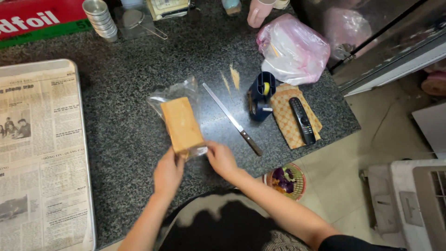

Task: The person slices a loaf of bread into a single thick piece using a knife, places the piece into a plastic bag, and then seals the bag with tape.

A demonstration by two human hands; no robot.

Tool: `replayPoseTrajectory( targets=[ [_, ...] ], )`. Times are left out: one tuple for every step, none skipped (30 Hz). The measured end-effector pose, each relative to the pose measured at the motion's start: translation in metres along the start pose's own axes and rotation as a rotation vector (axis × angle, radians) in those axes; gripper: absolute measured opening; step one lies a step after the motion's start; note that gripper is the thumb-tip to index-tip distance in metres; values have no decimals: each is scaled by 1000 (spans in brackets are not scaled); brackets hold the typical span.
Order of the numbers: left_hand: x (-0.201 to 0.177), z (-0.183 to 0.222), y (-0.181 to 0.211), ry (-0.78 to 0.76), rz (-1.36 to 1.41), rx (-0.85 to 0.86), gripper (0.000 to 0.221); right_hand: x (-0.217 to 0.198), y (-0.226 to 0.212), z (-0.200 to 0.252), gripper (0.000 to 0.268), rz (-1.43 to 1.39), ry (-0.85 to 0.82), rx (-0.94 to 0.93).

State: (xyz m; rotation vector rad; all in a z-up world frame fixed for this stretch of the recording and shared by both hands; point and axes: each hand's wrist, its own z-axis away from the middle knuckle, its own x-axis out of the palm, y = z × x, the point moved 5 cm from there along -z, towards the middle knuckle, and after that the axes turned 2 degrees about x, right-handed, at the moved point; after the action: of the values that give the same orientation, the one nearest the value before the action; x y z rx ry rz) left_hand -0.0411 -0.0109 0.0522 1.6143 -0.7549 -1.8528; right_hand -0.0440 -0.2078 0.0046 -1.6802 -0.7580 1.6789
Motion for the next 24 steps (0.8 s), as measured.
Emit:
replayPoseTrajectory(
  targets=[
    [-11,-3,7,-1,1,1,47,-10,-12,-5,34,1,1,0],
    [-24,-7,14,17,-25,7,39,-24,-27,-10,27,-60,78,-67],
    [-37,-13,23,39,-54,17,33,-39,-43,-18,24,-123,157,-139],
    [-54,-16,34,42,-55,23,33,-62,-71,-23,24,-124,163,-143],
    [-73,-17,47,119,-33,59,27,-83,-95,-27,24,-142,121,-67],
    [-92,-17,59,196,-11,94,26,-103,-118,-31,25,-160,78,8],
    [-108,-15,76,195,-10,99,26,-119,-133,-32,25,-159,83,8],
    [-124,-14,91,175,32,82,27,-135,-148,-33,25,-127,80,7],
    [-140,-11,105,154,75,64,28,-149,-164,-32,25,-94,77,6],
    [-145,-8,112,151,76,67,28,-156,-165,-31,25,-93,80,8],
    [-149,-6,115,113,37,16,29,-163,-169,-29,24,-22,95,-42],
    [-153,-4,118,75,-2,-35,31,-169,-172,-27,23,50,108,-93],
    [-150,-3,115,71,-4,-37,31,-168,-163,-26,23,49,107,-88],
    [-146,-3,109,10,-121,-79,31,-163,-154,-25,22,266,38,-77],
    [-141,-1,102,-52,-238,-122,33,-158,-144,-23,21,482,-35,-63],
    [-140,4,101,-58,-240,-126,33,-158,-149,-13,21,481,-40,-58],
    [-138,4,101,-93,-316,-121,33,-158,-154,-8,19,421,-97,-56],
    [-137,5,101,-128,-392,-116,33,-157,-160,-2,18,361,-154,-54],
    [-136,6,101,-131,-391,-118,33,-160,-164,0,18,361,-157,-51],
    [-137,8,101,-121,-380,-126,33,-161,-166,4,20,346,-199,-15],
    [-139,8,101,-108,-370,-132,33,-161,-170,5,23,330,-241,19],
    [-140,6,103,-110,-370,-134,33,-160,-165,6,23,330,-243,20],
    [-142,5,106,-84,-344,-137,33,-160,-162,8,31,358,-226,-16],
    [-145,3,108,-58,-317,-139,34,-159,-158,10,41,387,-210,-51]
  ],
)
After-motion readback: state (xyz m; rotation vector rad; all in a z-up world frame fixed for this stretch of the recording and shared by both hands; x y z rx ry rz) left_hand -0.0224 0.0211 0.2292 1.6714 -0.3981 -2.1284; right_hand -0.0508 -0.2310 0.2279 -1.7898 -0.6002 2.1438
